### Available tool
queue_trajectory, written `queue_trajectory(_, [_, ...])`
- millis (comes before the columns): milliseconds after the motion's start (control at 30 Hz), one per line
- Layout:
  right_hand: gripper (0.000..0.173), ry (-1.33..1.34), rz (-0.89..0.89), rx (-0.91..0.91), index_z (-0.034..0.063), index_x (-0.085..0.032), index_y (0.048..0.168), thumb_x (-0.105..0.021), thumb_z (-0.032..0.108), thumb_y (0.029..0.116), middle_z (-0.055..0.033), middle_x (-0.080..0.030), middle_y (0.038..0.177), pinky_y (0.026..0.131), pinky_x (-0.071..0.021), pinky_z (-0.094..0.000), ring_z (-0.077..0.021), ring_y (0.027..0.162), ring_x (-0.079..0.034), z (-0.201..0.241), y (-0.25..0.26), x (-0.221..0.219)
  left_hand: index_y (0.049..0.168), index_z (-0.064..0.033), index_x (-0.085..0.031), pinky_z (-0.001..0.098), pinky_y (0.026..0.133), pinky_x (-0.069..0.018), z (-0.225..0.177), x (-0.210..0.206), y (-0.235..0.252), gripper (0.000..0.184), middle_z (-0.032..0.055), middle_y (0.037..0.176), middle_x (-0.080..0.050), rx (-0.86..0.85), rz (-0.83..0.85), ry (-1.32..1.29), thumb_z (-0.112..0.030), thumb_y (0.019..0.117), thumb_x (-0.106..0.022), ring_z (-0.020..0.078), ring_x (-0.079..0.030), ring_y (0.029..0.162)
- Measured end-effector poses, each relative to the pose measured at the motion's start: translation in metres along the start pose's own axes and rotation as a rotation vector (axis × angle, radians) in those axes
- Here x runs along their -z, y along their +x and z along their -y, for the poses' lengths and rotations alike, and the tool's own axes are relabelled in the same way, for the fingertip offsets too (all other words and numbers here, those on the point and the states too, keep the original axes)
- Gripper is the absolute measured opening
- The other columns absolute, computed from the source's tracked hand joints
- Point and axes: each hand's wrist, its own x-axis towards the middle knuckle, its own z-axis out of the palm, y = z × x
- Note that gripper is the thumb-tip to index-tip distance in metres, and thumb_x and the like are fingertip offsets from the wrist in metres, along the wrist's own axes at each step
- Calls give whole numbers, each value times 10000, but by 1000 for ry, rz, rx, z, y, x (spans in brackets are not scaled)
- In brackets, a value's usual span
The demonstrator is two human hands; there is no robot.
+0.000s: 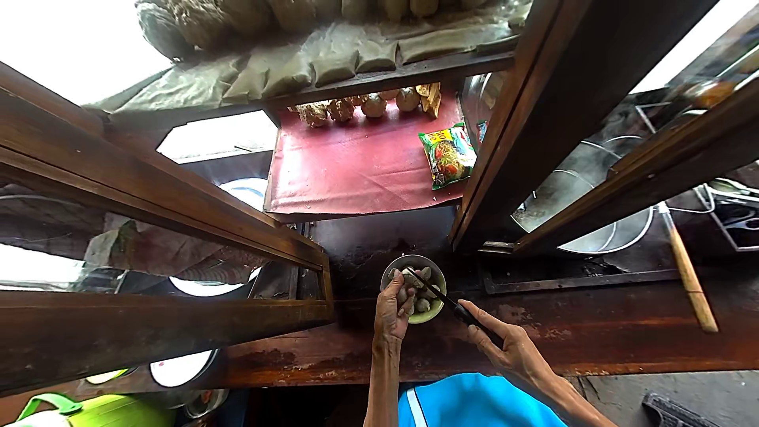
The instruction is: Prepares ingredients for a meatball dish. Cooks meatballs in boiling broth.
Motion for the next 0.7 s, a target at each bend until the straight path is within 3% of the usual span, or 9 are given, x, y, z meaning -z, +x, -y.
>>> queue_trajectory(100, [469, -81, -43, 31, 245, -572, 1488, -505, 319, 1031, -17, -761, 1000, 683, -557, -285, -56, 726, -658, -3, 1, -2, 1066, -28, -652, 128, 375, -304, 4, -5, -1, 286, 61, 853, -697, -15, -18, 63, -221, 1105, -445, -10, -436, 445])
queue_trajectory(233, [470, -111, -74, 54, 214, -579, 1483, -497, 312, 1031, -44, -765, 1046, 711, -568, -310, -91, 781, -687, -1, 2, 0, 995, -44, -632, 118, 407, -387, 7, -3, -1, 290, 8, 718, -593, 17, 64, 2, -211, 1109, -424, 1, -481, 467])
queue_trajectory(267, [468, -116, -84, 71, 213, -578, 1484, -495, 314, 1034, -41, -766, 1062, 719, -572, -303, -87, 794, -694, -1, 1, 0, 1016, -47, -629, 118, 407, -393, 7, -3, 0, 292, 10, 728, -600, 19, 68, -31, -217, 1112, -411, 2, -484, 465])
queue_trajectory(333, [459, -128, -102, 104, 214, -587, 1476, -501, 304, 1035, -30, -767, 1047, 707, -567, -275, -64, 773, -682, 0, -1, 0, 1160, -20, -636, 122, 413, -387, 8, -3, 2, 326, 57, 898, -685, 8, 89, -68, -221, 1120, -384, 2, -489, 484])
queue_trajectory(400, [457, -149, -107, 121, 214, -594, 1470, -508, 290, 1028, -30, -768, 994, 684, -561, -274, -65, 733, -669, 0, -2, -1, 1213, 1, -640, 126, 421, -378, 8, -4, 2, 356, 89, 1005, -729, -2, 105, -67, -214, 1123, -372, 0, -499, 498])
queue_trajectory(533, [454, -175, -121, 144, 185, -601, 1462, -521, 266, 1023, -48, -771, 1020, 739, -581, -284, -96, 784, -701, -3, -2, -7, 1218, 14, -645, 125, 422, -371, 12, -5, 3, 356, 86, 990, -727, -34, 125, -12, -199, 1121, -376, -8, -479, 489])
queue_trajectory(700, [460, -140, -121, 130, 168, -592, 1470, -521, 241, 1021, -64, -769, 998, 721, -575, -303, -111, 758, -692, -5, 7, -17, 1208, 17, -649, 126, 431, -377, 21, -8, 2, 349, 97, 977, -741, -30, 122, -11, -193, 1121, -383, -6, -508, 505])
